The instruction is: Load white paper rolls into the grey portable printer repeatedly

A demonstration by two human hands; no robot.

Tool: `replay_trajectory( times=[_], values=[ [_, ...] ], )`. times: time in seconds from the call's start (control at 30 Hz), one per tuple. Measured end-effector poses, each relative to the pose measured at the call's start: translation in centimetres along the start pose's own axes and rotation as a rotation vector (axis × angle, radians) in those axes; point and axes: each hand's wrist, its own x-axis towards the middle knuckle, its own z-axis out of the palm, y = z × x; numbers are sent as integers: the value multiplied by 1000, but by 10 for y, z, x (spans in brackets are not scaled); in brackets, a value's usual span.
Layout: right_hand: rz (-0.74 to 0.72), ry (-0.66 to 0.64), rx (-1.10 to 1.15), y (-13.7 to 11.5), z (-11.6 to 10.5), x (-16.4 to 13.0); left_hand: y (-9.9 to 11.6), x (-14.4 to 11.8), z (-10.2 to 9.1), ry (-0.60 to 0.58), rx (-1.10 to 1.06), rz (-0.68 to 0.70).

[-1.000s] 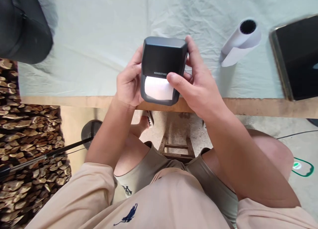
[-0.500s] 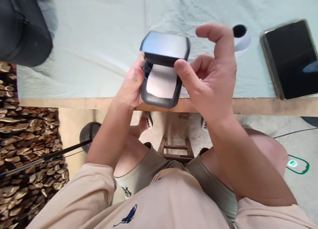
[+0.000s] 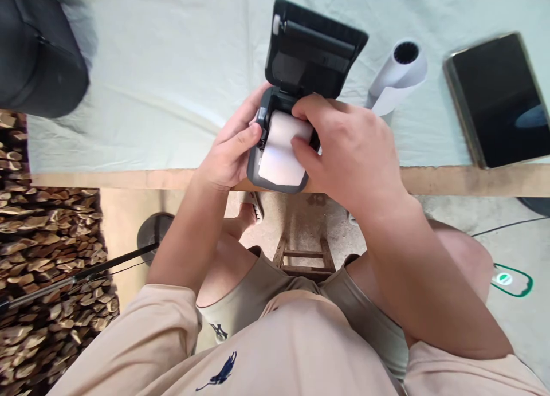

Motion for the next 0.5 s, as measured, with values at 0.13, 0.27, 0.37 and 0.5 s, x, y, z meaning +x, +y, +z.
replay_trajectory(
  times=[0.13, 0.27, 0.37, 0.5],
  values=[
    [191, -238, -70, -11, -11, 4, -8, 5, -12, -84, 85, 27],
    [198, -243, -13, -15, -13, 10, -8, 4, -11, -46, 97, -1],
    [139, -141, 53, -19, -17, 9, -5, 1, -8, -28, 26, 50],
    [165, 5, 509, -21, -24, 5, -3, -2, -6, 68, -32, 91]
  ],
)
